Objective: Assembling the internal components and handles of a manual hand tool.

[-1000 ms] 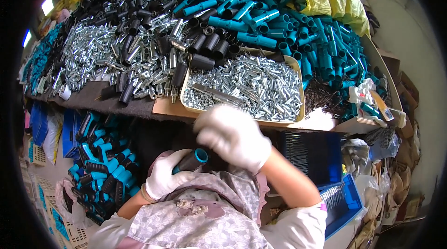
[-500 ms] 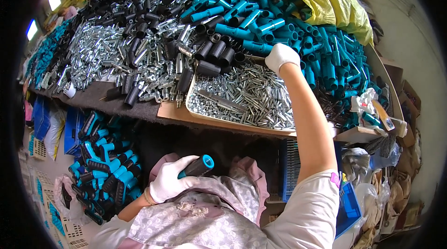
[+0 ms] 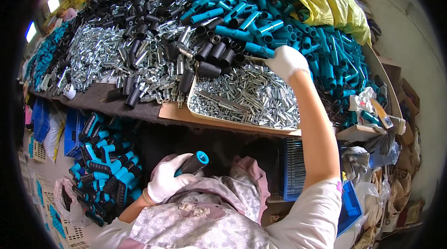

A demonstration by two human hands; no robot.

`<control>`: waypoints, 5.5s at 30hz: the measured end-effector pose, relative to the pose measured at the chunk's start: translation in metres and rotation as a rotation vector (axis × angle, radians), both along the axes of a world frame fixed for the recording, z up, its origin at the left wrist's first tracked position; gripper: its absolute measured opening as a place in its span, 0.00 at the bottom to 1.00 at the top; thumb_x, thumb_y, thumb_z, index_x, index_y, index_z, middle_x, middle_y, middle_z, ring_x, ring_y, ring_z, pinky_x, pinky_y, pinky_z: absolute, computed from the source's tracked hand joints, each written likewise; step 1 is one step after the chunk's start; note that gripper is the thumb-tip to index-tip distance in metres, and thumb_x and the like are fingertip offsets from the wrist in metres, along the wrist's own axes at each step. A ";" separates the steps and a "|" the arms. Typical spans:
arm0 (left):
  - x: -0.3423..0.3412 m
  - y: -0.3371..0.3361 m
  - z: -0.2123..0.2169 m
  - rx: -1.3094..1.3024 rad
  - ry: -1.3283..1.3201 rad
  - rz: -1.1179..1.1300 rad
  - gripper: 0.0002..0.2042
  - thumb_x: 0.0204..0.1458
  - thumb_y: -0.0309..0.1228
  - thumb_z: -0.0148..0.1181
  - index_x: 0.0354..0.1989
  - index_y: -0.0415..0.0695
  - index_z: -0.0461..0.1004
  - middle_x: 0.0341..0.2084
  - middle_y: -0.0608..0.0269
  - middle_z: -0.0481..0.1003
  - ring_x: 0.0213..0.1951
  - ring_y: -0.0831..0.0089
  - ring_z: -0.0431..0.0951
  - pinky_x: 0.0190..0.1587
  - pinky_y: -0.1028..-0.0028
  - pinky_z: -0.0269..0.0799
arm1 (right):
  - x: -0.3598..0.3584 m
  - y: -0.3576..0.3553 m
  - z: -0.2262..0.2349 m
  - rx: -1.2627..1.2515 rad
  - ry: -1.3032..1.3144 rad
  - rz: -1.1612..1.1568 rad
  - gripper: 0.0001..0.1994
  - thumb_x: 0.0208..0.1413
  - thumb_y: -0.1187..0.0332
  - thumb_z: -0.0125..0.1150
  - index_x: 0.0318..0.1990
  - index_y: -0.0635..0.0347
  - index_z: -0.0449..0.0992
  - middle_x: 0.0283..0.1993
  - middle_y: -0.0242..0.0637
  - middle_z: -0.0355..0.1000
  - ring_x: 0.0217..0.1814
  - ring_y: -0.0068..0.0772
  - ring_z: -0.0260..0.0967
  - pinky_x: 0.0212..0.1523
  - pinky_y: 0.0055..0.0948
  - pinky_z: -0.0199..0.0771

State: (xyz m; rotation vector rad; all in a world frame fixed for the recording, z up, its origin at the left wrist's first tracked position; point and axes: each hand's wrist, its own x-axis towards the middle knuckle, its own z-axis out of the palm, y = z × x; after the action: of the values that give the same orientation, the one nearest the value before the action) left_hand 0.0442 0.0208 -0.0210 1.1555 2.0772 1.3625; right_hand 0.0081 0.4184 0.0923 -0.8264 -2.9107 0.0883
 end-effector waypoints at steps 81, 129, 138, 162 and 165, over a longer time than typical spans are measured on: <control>-0.016 -0.028 0.012 -0.224 0.365 -0.080 0.30 0.42 0.39 0.75 0.55 0.41 0.74 0.41 0.49 0.80 0.39 0.52 0.83 0.42 0.66 0.80 | 0.163 -0.153 -0.079 -1.837 0.299 0.086 0.25 0.53 0.59 0.64 0.52 0.72 0.72 0.36 0.43 0.76 0.32 0.29 0.73 0.38 0.29 0.76; -0.041 -0.038 -0.038 -0.185 0.212 0.072 0.16 0.41 0.38 0.72 0.34 0.41 0.79 0.26 0.51 0.78 0.29 0.55 0.81 0.31 0.66 0.77 | 0.144 -0.200 -0.147 -1.283 0.884 0.338 0.28 0.68 0.50 0.46 0.54 0.71 0.74 0.61 0.52 0.70 0.64 0.45 0.68 0.66 0.41 0.63; -0.037 -0.048 -0.062 -0.216 0.152 0.155 0.14 0.40 0.30 0.72 0.35 0.41 0.78 0.27 0.51 0.79 0.30 0.52 0.81 0.34 0.65 0.79 | 0.135 -0.208 -0.134 -1.202 0.775 0.552 0.20 0.63 0.60 0.52 0.52 0.70 0.76 0.59 0.55 0.72 0.62 0.46 0.69 0.66 0.40 0.63; -0.032 -0.053 -0.049 -0.327 0.719 -0.185 0.09 0.43 0.33 0.60 0.35 0.51 0.76 0.22 0.65 0.72 0.24 0.65 0.78 0.25 0.64 0.73 | 0.120 -0.178 -0.143 -1.177 0.190 0.209 0.12 0.59 0.66 0.57 0.37 0.63 0.84 0.28 0.43 0.78 0.30 0.37 0.76 0.35 0.33 0.75; -0.034 -0.052 -0.058 -0.479 0.832 -0.241 0.08 0.43 0.33 0.60 0.34 0.52 0.74 0.26 0.66 0.72 0.29 0.66 0.79 0.26 0.65 0.73 | 0.111 -0.191 -0.152 -0.595 -0.176 0.405 0.22 0.61 0.49 0.55 0.32 0.58 0.84 0.30 0.50 0.77 0.34 0.50 0.78 0.35 0.42 0.76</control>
State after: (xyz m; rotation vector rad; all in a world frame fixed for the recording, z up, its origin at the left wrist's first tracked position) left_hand 0.0101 -0.0310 -0.0793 1.8439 2.4585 0.2167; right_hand 0.1191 0.2275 -0.0599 -0.2818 -3.2073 0.9975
